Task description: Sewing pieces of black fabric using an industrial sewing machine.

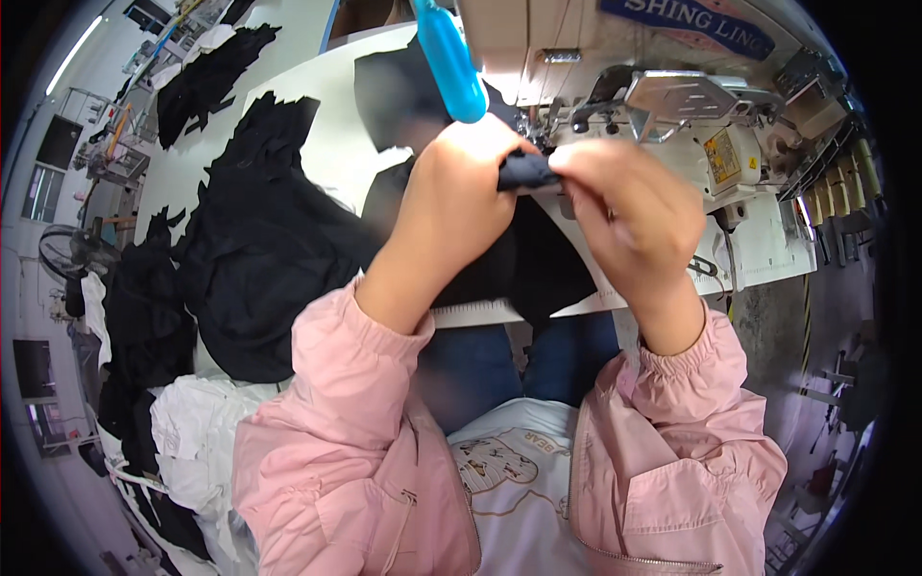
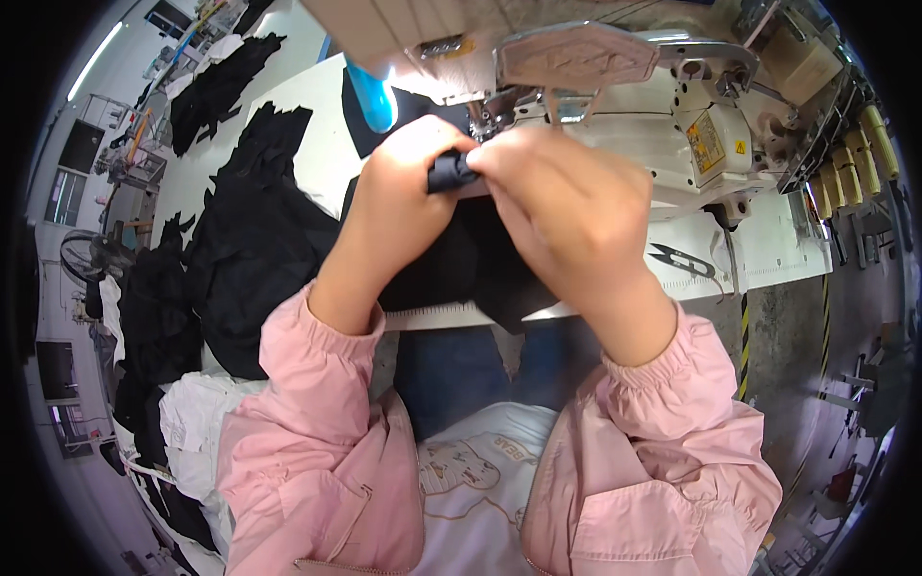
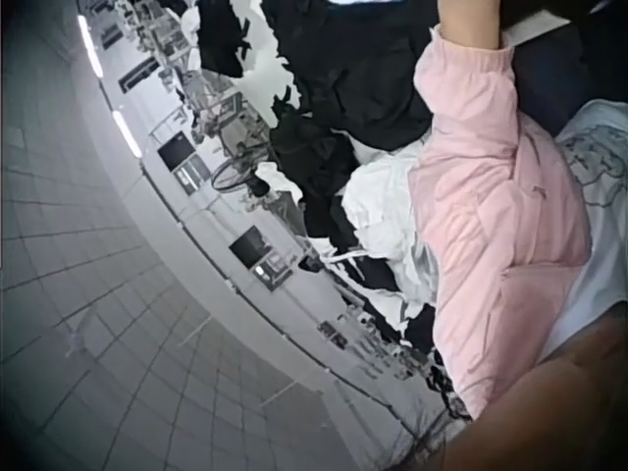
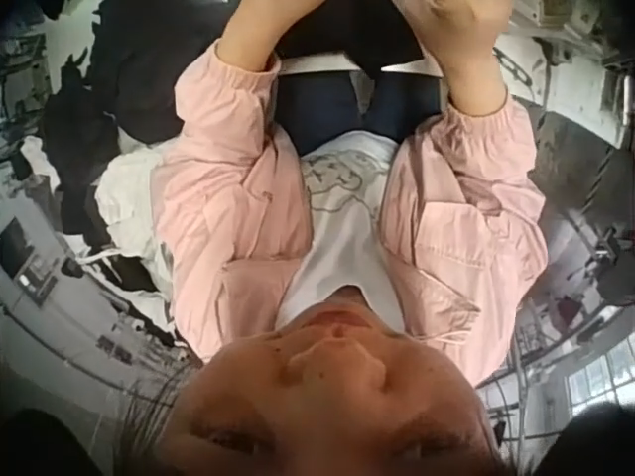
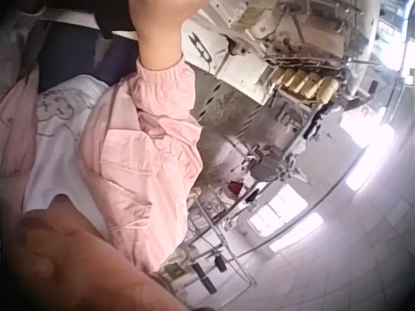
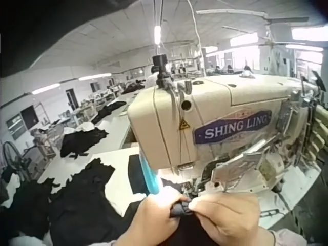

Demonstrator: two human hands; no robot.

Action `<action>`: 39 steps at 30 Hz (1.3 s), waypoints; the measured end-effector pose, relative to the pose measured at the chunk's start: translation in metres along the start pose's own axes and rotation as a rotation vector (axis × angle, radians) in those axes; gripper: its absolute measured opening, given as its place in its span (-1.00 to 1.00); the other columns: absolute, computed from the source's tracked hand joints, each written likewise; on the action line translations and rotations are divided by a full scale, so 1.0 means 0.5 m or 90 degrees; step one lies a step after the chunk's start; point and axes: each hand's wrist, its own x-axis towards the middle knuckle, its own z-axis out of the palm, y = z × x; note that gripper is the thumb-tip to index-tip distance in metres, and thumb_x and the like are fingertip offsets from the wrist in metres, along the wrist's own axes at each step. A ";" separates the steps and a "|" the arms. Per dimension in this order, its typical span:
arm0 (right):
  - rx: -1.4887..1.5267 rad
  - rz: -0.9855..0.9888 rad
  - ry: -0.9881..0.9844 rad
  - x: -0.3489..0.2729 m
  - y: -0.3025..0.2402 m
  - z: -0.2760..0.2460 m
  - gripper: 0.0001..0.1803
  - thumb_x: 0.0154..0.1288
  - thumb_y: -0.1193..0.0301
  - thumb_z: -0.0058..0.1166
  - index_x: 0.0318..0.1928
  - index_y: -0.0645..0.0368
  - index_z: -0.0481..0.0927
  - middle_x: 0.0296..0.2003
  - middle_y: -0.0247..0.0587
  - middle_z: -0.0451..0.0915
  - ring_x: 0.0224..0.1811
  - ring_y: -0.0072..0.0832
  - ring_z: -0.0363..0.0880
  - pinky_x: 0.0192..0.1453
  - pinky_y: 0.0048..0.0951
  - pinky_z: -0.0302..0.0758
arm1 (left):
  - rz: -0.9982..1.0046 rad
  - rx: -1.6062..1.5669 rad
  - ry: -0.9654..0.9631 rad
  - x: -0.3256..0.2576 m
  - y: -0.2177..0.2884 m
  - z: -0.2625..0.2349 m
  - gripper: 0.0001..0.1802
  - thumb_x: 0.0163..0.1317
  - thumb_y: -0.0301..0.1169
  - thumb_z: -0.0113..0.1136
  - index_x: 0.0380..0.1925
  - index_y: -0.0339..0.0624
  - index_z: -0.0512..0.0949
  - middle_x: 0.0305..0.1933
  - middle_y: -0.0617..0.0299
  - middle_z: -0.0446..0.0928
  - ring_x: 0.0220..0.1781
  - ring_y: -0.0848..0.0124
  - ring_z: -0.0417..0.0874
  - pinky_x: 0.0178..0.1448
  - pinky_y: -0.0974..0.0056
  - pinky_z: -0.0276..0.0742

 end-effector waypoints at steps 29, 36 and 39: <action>0.113 0.091 -0.103 -0.139 -0.046 0.032 -0.67 -0.11 0.55 0.34 -0.21 0.18 0.71 -0.19 -0.25 0.70 -0.15 -0.20 0.68 -0.15 -0.21 0.65 | 0.235 0.230 0.118 -0.077 -0.049 0.044 -0.62 0.10 -0.34 0.30 -0.06 0.01 0.85 -0.05 0.39 0.67 0.00 0.36 0.69 0.16 0.07 0.60; 0.082 0.082 -0.112 -0.160 -0.034 0.027 -0.70 -0.08 0.55 0.37 -0.22 0.15 0.72 -0.15 -0.30 0.71 -0.14 -0.23 0.67 -0.15 -0.21 0.63 | 0.202 0.247 0.115 -0.088 -0.042 0.053 -0.65 0.13 -0.38 0.35 -0.06 0.09 0.86 0.00 0.46 0.66 0.08 0.45 0.66 0.31 0.11 0.50; 0.088 0.096 -0.113 -0.163 -0.038 0.038 -0.70 -0.06 0.55 0.37 -0.21 0.15 0.72 -0.14 -0.31 0.71 -0.12 -0.24 0.66 -0.13 -0.20 0.62 | 0.212 0.241 0.105 -0.085 -0.046 0.051 -0.64 0.13 -0.37 0.34 -0.05 0.10 0.86 0.00 0.46 0.66 0.09 0.45 0.67 0.34 0.10 0.49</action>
